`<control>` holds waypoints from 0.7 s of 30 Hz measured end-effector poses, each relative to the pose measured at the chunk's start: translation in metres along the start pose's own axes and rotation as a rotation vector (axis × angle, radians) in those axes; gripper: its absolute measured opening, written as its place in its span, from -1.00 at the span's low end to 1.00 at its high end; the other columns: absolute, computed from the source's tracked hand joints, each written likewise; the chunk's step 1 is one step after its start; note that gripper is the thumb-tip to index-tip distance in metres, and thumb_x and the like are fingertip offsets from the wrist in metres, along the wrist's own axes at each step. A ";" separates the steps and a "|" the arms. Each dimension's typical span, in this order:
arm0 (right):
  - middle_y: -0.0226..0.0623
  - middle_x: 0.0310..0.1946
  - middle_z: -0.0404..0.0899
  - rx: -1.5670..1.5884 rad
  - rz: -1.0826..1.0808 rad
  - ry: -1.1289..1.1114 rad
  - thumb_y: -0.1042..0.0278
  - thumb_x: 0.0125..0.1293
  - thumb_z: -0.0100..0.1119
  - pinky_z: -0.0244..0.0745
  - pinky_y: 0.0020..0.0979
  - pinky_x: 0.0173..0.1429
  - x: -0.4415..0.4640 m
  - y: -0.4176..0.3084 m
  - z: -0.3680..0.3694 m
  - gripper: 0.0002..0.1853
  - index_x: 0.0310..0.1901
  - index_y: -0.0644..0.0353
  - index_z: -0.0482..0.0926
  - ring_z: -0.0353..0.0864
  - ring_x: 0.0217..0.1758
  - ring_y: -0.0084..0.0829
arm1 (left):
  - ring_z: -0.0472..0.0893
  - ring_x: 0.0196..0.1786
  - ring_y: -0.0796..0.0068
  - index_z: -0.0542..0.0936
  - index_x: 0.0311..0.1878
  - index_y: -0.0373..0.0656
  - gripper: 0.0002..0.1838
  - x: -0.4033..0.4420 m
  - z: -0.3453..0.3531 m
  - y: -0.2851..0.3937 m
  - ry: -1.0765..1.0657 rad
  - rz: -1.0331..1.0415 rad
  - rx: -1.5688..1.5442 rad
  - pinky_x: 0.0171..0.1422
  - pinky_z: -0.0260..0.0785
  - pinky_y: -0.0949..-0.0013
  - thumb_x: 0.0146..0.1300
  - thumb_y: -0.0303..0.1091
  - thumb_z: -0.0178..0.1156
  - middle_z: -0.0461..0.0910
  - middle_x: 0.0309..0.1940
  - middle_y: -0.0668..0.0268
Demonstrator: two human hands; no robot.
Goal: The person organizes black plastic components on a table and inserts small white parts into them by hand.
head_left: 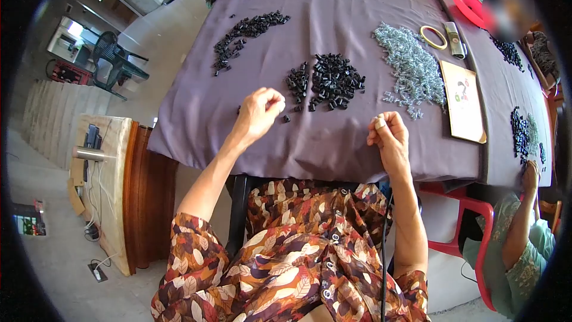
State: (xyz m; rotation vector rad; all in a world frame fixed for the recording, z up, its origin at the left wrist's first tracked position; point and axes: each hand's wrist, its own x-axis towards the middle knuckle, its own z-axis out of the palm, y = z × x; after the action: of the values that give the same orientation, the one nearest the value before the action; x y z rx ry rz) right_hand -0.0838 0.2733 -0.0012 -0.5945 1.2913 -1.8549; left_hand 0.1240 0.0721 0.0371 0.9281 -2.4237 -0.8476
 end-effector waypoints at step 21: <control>-0.37 -0.48 0.48 -0.372 -0.090 -0.032 0.49 0.28 0.00 0.40 -0.59 -0.41 -0.007 0.003 0.013 -0.93 -0.31 0.30 0.38 0.40 -0.50 -0.66 | 0.54 -0.31 0.07 0.42 -0.26 -0.25 -0.90 -0.029 0.043 0.034 0.005 0.176 -0.171 -0.25 0.39 0.24 0.13 -0.54 0.08 0.49 -0.37 0.10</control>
State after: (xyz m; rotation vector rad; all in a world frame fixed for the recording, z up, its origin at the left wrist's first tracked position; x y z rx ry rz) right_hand -0.0690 0.2706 0.0013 -0.8860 1.6251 -1.6762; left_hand 0.1050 0.1298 0.0240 0.6421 -2.3434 -0.9672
